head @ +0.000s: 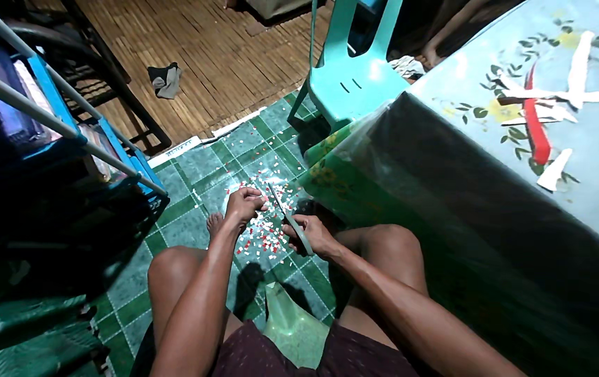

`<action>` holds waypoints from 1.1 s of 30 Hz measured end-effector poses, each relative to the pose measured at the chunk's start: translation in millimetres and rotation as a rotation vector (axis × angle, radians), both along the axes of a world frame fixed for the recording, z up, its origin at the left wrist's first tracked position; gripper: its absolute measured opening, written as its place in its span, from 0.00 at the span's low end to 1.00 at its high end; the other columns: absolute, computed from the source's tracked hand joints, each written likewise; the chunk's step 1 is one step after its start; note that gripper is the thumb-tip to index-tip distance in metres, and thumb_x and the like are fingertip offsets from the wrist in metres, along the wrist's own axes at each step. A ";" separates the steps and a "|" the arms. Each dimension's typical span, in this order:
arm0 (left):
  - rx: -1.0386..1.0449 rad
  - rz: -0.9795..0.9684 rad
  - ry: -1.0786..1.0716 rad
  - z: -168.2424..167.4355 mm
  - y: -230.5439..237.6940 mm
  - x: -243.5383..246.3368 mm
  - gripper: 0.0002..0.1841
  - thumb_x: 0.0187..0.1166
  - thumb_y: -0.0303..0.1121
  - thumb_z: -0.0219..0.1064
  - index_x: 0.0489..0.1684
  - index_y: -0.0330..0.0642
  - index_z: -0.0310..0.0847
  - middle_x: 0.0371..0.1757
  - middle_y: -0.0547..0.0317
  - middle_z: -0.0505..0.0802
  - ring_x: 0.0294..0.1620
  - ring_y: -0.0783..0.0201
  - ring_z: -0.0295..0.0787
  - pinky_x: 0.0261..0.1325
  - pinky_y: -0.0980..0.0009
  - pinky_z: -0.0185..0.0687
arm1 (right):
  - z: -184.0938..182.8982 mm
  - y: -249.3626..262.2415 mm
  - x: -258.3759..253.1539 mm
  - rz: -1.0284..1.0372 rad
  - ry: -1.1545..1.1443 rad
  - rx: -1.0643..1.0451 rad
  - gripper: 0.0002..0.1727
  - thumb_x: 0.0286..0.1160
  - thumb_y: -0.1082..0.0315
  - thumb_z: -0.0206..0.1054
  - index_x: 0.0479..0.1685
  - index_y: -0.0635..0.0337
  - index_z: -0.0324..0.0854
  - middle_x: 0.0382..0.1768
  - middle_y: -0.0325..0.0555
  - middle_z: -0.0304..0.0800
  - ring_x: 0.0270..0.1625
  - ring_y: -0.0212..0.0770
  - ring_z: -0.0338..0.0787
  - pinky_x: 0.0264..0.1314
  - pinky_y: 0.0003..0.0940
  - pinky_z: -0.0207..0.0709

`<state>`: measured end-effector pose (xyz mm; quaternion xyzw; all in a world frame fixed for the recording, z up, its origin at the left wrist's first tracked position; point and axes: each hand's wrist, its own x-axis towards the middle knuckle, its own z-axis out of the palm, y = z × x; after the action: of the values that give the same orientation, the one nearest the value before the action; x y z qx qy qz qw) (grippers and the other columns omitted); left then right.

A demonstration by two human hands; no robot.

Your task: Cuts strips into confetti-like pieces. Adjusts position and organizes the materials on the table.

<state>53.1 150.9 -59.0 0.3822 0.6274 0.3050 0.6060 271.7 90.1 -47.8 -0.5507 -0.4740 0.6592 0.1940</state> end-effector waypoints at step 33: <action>-0.006 0.142 -0.170 6.1 -2.1 3.9 0.13 0.80 0.23 0.70 0.60 0.31 0.81 0.42 0.44 0.94 0.34 0.58 0.96 0.42 0.65 0.94 | -1.6 -1.4 0.0 0.070 0.059 -0.002 0.27 0.83 0.45 0.65 0.66 0.59 0.78 0.31 0.46 0.89 0.26 0.40 0.91 0.29 0.36 0.89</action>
<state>57.0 148.8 -53.0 0.3077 0.6001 0.3769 0.6350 271.7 88.8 -49.4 -0.5145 -0.4863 0.6819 0.1841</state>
